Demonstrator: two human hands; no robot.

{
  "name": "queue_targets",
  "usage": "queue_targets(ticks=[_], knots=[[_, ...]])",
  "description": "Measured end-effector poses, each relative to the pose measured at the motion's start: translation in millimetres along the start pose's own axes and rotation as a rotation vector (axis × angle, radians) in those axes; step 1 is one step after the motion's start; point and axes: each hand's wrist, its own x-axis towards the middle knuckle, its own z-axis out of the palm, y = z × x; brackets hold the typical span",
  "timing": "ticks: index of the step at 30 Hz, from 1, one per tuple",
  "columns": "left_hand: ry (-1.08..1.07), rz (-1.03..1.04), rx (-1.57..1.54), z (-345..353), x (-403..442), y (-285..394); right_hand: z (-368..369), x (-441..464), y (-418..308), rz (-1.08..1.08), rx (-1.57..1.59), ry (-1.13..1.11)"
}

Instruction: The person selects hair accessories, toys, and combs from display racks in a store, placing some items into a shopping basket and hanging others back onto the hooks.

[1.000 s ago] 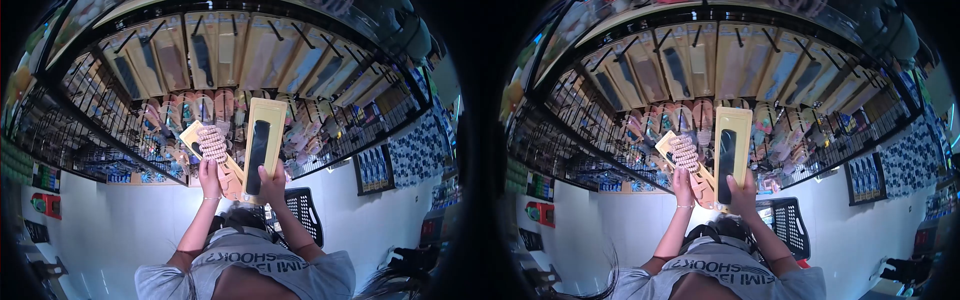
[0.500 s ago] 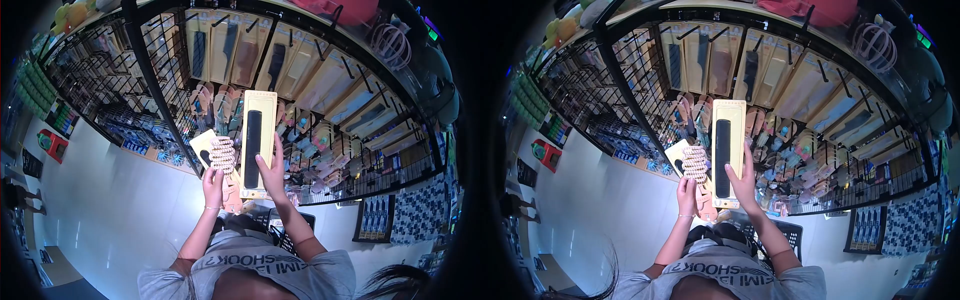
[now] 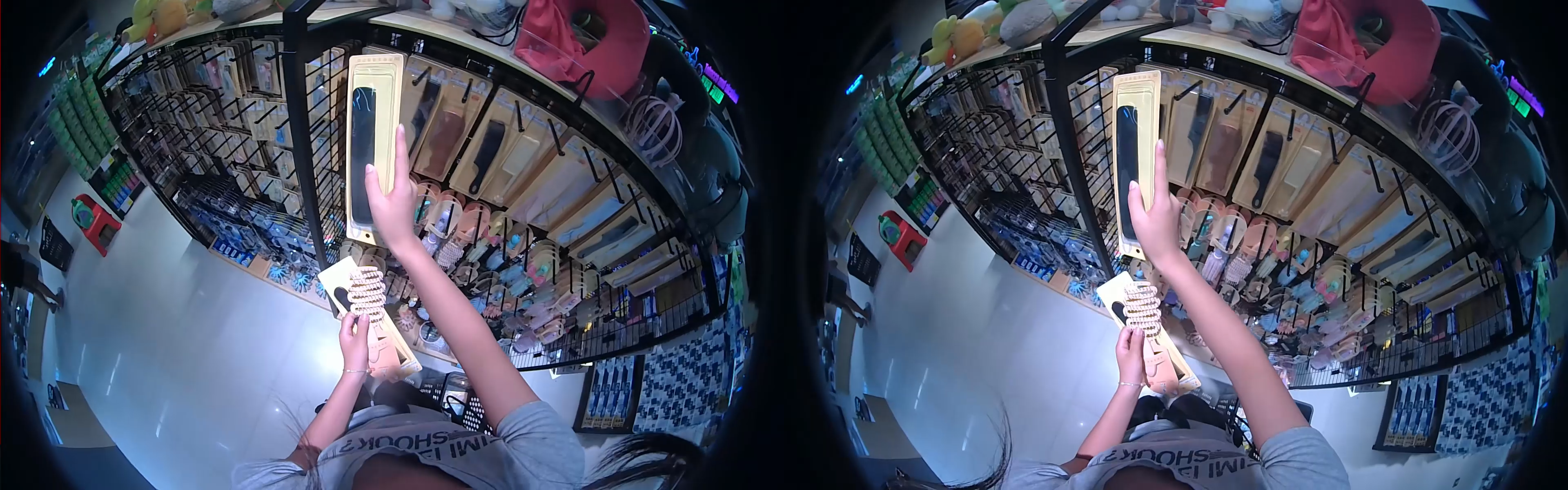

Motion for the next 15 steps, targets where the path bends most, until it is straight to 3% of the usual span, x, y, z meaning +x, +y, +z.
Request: queue_targets(ticks=[10, 12, 13, 15], knots=[[0.009, 0.027, -0.064, -16.7, 11.4, 12.7, 35.3, -4.1, 11.2, 0.02, 0.091, -0.018], [0.003, 0.036, -0.085, -16.4, 12.3, 19.0, 34.8, -11.0, 12.7, 0.104, 0.296, 0.032], [-0.002, 0.047, -0.108, -16.4, 12.3, 21.5, 21.7, -14.6, -2.3, 0.245, 0.368, -0.049], [0.013, 0.087, -0.089, -20.6, 13.3, 25.9, 3.0, -18.6, 11.7, 0.18, 0.338, -0.14]])
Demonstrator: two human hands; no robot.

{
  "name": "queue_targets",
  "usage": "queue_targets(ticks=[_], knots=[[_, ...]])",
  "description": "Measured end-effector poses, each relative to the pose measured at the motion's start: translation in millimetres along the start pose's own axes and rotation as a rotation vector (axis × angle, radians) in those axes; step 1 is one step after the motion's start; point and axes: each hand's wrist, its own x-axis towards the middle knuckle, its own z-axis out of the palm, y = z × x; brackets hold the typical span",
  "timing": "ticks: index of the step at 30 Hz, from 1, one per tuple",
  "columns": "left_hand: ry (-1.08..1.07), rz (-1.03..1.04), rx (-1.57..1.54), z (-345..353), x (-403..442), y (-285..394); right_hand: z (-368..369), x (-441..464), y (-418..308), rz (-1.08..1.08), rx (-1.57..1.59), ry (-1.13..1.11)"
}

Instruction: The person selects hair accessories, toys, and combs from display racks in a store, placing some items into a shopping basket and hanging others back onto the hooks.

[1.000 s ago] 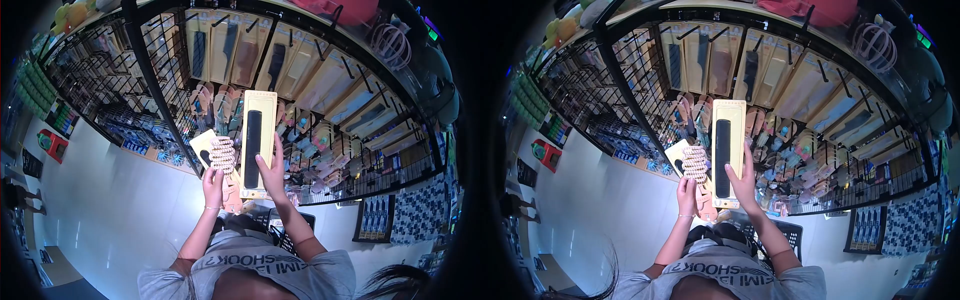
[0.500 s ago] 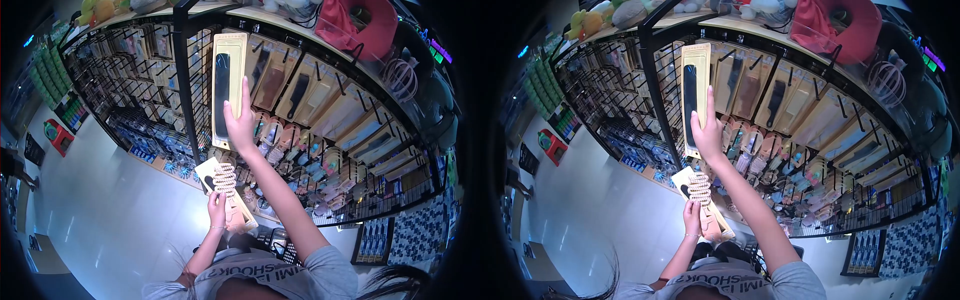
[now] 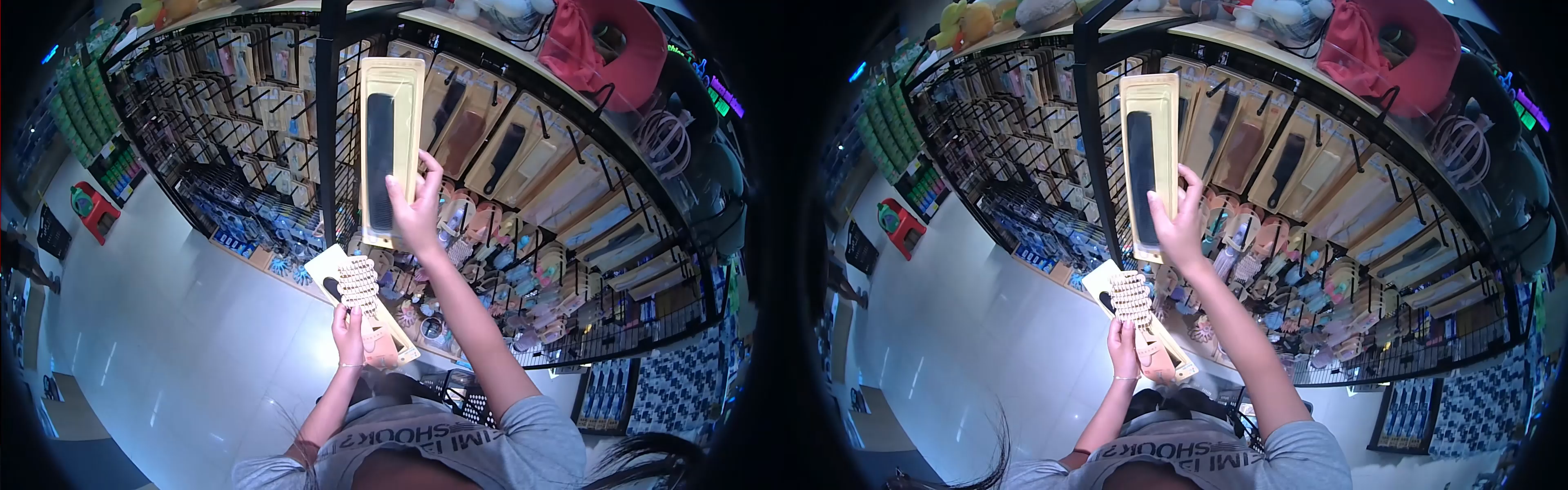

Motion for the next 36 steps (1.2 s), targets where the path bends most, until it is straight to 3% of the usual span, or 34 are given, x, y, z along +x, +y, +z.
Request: queue_targets(ticks=[1, 4, 7, 9, 13, 14, 19, 21, 23, 25, 26, 27, 29, 30, 33, 35, 36], knots=[[0.012, 0.044, 0.017, -3.1, 1.4, 2.0, -16.6, -2.5, -5.6, 0.021, -0.028, -0.073], [-0.115, 0.283, 0.08, -5.5, 7.0, 32.7, -65.7, -0.2, -47.0, -0.168, -0.504, -0.325], [-0.22, 0.364, 0.192, -7.1, 11.7, 66.2, -104.4, 8.4, -75.9, 0.016, -0.769, -0.74], [-0.415, 0.609, 0.486, -1.1, 23.2, 81.2, -109.0, 12.1, -80.0, -0.053, -0.867, -0.847], [-0.777, 0.357, 0.516, 28.0, 42.8, 96.8, -86.9, 16.4, -97.7, -0.132, -1.05, -1.141], [-0.81, 0.358, 0.49, 28.6, 48.1, 91.3, -80.9, 16.6, -93.2, -0.284, -1.09, -1.125], [-0.824, 0.277, 0.428, 29.0, 61.0, 96.5, -56.4, 27.2, -102.9, -0.441, -1.202, -1.13], [-0.889, 0.283, 0.344, 25.1, 69.5, 95.9, -50.6, 32.6, -101.9, -0.594, -1.231, -1.175], [-0.897, 0.294, 0.316, 25.3, 70.9, 92.9, -45.3, 39.1, -108.8, -0.591, -1.265, -1.223], [-0.79, 0.252, 0.311, 28.5, 68.7, 88.0, -39.8, 44.6, -113.1, -0.74, -1.3, -1.111], [-0.774, 0.265, 0.18, 32.2, 65.1, 85.5, -33.1, 45.2, -126.3, -0.586, -1.427, -1.189], [-0.773, 0.268, 0.179, 35.3, 62.5, 84.5, -33.7, 43.8, -125.6, -0.59, -1.428, -1.188], [-0.678, 0.247, 0.08, 40.4, 58.5, 83.3, -39.0, 41.0, -117.8, -1.099, -1.287, -0.63], [-0.624, 0.124, 0.01, 41.2, 56.0, 78.6, -44.8, 38.8, -108.5, -1.084, -1.334, -0.553], [-0.591, 0.064, -0.186, 50.1, 61.0, 79.6, -57.8, 28.9, -75.9, -0.955, -1.154, -0.098], [-0.574, 0.106, -0.179, 58.0, 65.2, 82.7, -54.4, 20.9, -62.7, -0.741, -0.865, 0.103], [-0.584, 0.087, -0.197, 61.3, 66.4, 83.0, -50.6, 16.8, -52.2, -0.493, -0.625, 0.066]])
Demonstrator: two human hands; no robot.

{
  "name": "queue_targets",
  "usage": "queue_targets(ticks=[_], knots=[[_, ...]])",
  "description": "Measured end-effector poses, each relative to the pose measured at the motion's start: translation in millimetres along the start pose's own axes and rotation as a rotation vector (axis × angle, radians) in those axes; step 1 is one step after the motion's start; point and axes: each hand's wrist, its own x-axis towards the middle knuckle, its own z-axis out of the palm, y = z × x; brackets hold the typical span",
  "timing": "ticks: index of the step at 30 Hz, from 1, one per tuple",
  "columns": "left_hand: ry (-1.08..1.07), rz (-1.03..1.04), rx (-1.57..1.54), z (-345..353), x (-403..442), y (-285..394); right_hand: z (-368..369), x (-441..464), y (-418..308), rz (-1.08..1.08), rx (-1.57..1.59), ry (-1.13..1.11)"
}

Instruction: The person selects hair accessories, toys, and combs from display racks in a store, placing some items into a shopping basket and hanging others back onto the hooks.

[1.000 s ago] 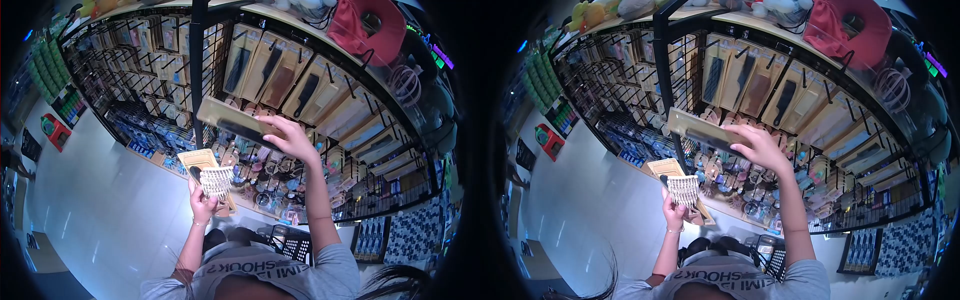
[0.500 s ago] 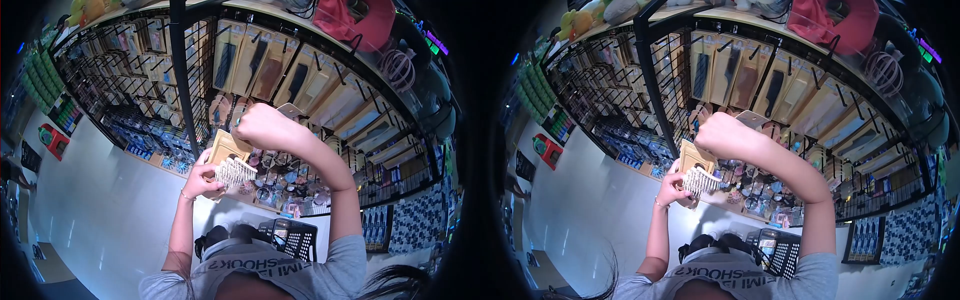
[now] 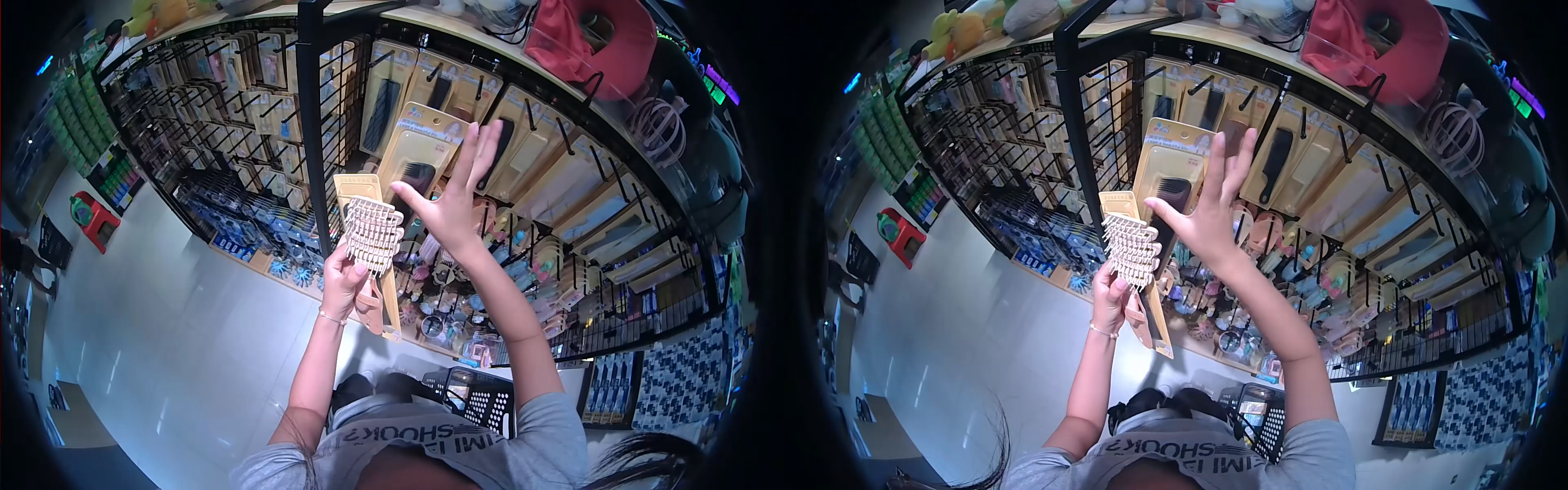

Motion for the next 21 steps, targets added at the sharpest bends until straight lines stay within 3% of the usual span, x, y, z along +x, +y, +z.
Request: queue_targets(ticks=[1, 2, 6, 7, 9, 13, 15, 21], knots=[[-0.007, -0.013, -0.024, 2.4, 2.2, -1.1, 8.1, -5.6, 0.8, 0.24, 0.244, -0.054], [0.028, -0.021, -0.034, 5.2, 3.7, -2.8, 19.2, -4.8, -7.5, 0.312, 0.657, -0.006], [0.125, 0.018, -0.07, -2.2, 1.3, -6.8, 42.8, 8.8, -4.6, 0.244, 0.319, -0.127], [0.127, 0.017, -0.07, -4.5, -1.6, -5.5, 53.7, 17.9, -1.5, 0.142, 0.186, -0.061], [0.189, 0.081, -0.003, -10.3, -10.1, -2.5, 68.8, 32.7, 1.7, 0.189, 0.302, -0.108], [0.258, 0.105, 0.002, -19.2, -25.2, -6.8, 90.5, 53.3, 14.3, 0.203, 0.189, -0.098], [0.208, 0.021, -0.011, -23.3, -33.1, -7.6, 99.0, 56.6, 24.0, 0.218, 0.187, -0.077], [0.169, 0.024, -0.053, -18.9, -37.8, -11.8, 104.4, 57.6, 40.8, 0.232, 0.158, -0.042]])
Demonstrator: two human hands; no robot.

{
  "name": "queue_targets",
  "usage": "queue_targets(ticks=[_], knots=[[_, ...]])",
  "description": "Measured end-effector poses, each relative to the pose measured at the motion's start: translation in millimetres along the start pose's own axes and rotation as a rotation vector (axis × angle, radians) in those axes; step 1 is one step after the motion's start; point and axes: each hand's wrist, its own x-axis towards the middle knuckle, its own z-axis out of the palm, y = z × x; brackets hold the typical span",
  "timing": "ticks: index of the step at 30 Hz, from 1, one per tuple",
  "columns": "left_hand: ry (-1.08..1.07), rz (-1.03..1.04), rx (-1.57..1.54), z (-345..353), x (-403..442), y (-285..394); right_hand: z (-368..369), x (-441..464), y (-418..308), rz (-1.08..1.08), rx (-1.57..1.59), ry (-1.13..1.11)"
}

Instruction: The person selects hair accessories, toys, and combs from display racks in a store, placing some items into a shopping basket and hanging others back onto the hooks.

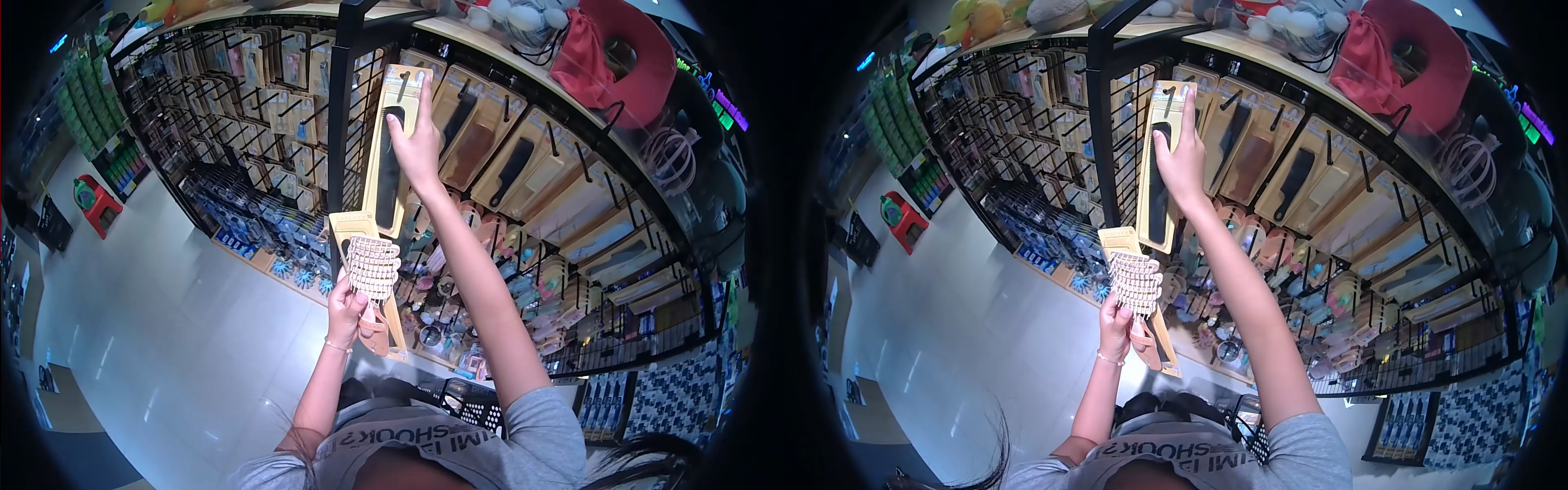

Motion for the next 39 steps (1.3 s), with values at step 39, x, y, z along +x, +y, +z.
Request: queue_targets(ticks=[39], knots=[[-0.291, -0.048, 0.868, 69.5, -30.7, -78.1, -177.2, -251.2, -15.6, 0.696, 0.66, 0.53]])
